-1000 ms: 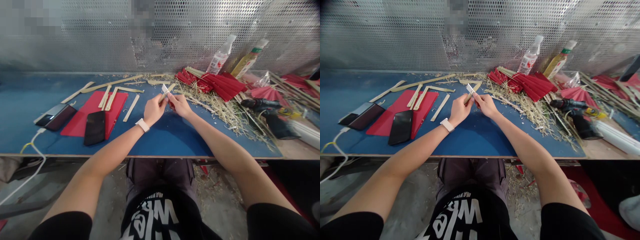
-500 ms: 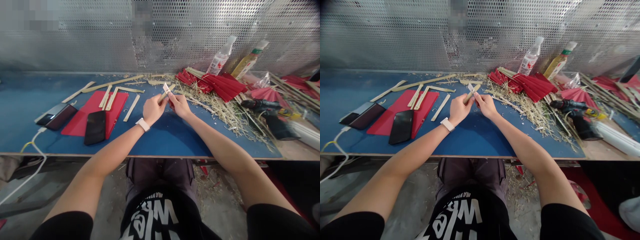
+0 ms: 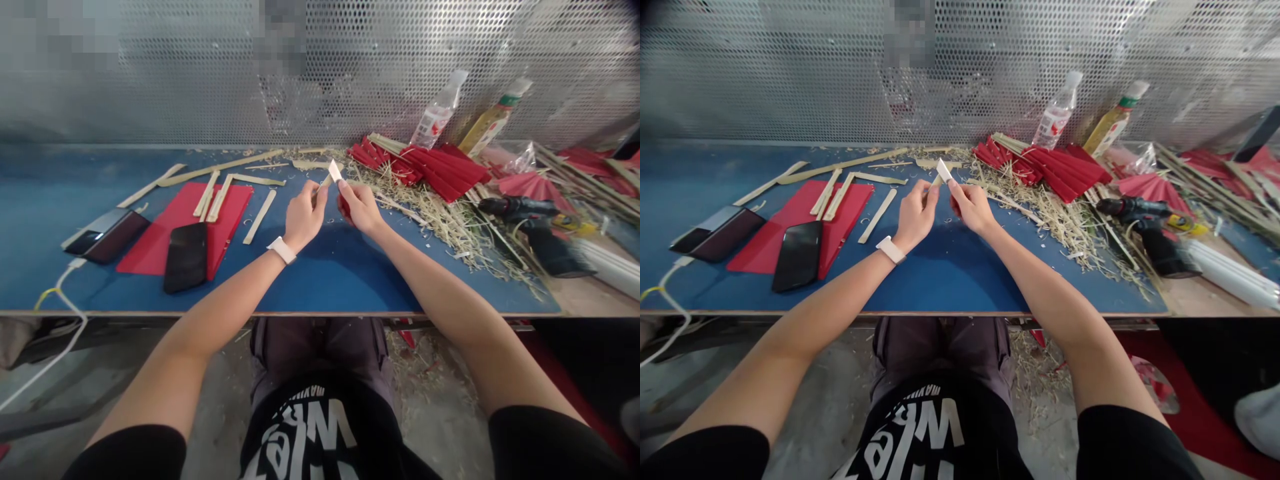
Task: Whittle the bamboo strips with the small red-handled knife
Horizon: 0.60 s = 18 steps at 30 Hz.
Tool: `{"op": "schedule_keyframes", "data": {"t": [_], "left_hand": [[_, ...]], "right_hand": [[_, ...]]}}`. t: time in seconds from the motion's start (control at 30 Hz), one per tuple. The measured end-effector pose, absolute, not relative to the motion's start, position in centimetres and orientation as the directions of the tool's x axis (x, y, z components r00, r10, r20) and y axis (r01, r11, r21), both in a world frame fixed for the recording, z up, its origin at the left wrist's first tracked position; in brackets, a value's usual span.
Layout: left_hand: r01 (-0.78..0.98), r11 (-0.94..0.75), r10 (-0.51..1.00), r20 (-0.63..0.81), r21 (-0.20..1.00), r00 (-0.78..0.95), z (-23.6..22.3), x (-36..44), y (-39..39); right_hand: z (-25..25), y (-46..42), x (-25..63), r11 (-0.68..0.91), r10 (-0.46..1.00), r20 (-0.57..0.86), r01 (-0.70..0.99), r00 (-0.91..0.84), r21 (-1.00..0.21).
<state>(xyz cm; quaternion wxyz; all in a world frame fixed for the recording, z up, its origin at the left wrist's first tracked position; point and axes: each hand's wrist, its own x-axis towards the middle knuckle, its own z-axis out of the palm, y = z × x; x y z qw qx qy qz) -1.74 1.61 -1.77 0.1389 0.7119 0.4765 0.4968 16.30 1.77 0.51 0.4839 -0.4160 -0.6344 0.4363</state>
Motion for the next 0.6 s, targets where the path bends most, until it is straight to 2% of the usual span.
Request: {"op": "schedule_keyframes", "data": {"t": [0.17, 0.3, 0.47, 0.6], "left_hand": [[0.479, -0.587, 0.787, 0.599, 0.653, 0.149, -1.7, -2.0, 1.9], [0.487, -0.605, 0.771, 0.616, 0.630, 0.162, -1.0, -2.0, 1.6], [0.568, -0.509, 0.837, 0.526, 0.647, 0.150, -0.2, -2.0, 0.9], [0.563, -0.510, 0.841, 0.514, 0.651, 0.167, -0.3, -1.9, 1.0]], "right_hand": [[0.5, 2.0, 17.0, 0.373, 0.919, 0.332, 0.189, -0.213, -0.908], [0.6, 2.0, 17.1, 0.435, 0.893, 0.376, 0.258, -0.248, -0.862], [1.2, 1.7, 17.1, 0.458, 0.882, 0.365, 0.359, -0.300, -0.813], [1.3, 2.0, 17.3, 0.435, 0.888, 0.314, 0.390, -0.337, -0.812]]}}
